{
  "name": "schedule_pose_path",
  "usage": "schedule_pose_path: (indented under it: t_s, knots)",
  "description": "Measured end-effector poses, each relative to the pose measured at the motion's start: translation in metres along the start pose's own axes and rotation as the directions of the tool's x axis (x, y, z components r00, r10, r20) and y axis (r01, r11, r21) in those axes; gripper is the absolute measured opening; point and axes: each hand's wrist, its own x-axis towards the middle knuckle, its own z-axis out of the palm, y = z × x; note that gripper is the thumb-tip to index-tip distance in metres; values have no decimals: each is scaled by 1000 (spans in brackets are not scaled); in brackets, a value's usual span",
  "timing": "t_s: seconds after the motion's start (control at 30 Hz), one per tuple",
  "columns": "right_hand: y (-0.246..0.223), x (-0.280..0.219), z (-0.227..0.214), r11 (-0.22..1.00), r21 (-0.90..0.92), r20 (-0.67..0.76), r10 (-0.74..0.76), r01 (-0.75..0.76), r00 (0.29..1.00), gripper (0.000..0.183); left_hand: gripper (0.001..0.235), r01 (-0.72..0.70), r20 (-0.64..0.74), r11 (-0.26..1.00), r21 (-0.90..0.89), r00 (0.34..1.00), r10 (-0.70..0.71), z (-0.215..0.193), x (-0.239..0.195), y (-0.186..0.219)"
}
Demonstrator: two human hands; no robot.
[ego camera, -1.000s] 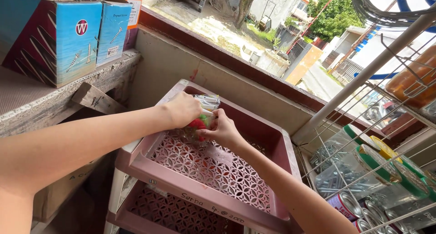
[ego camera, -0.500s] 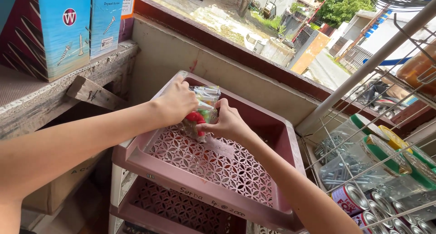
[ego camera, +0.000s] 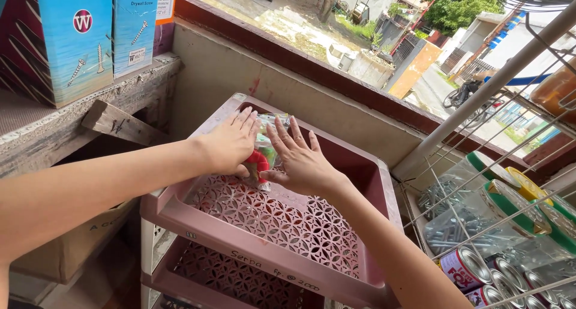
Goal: Unpacking and assembling small plastic faucet or valve components from individual plastic bags.
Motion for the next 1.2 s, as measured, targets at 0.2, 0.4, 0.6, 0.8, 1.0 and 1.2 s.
schedule_pose_path:
  t_s: [0.2,0.4,0.6,0.8,1.0,1.2]
  knots:
    - [0,4,15,997,-70,28,26,-24,999,104,110,102,148,974,202,980,-133,-31,-19,10]
    - [1,-12,-23,999,9,-98,51,-50,994,99,101,100,-103,993,69,990,-93,-54,-25,8]
    - [22,-11,-10,989,-43,-96,137,-141,986,100,90,29,-550,999,-34,834,-43,-51,-21,7]
    - [20,-17,-14,983,-89,-73,153,-159,986,99,87,73,-563,997,-41,822,-83,-48,-16,1]
    - [31,-20,-28,969,-127,-37,209,-212,977,95,99,212,-691,933,292,721,52,-28,3,-22]
    - [20,-58,-53,971,-107,-289,174,-213,941,82,78,-103,-702,994,-47,711,40,-59,-11,-26]
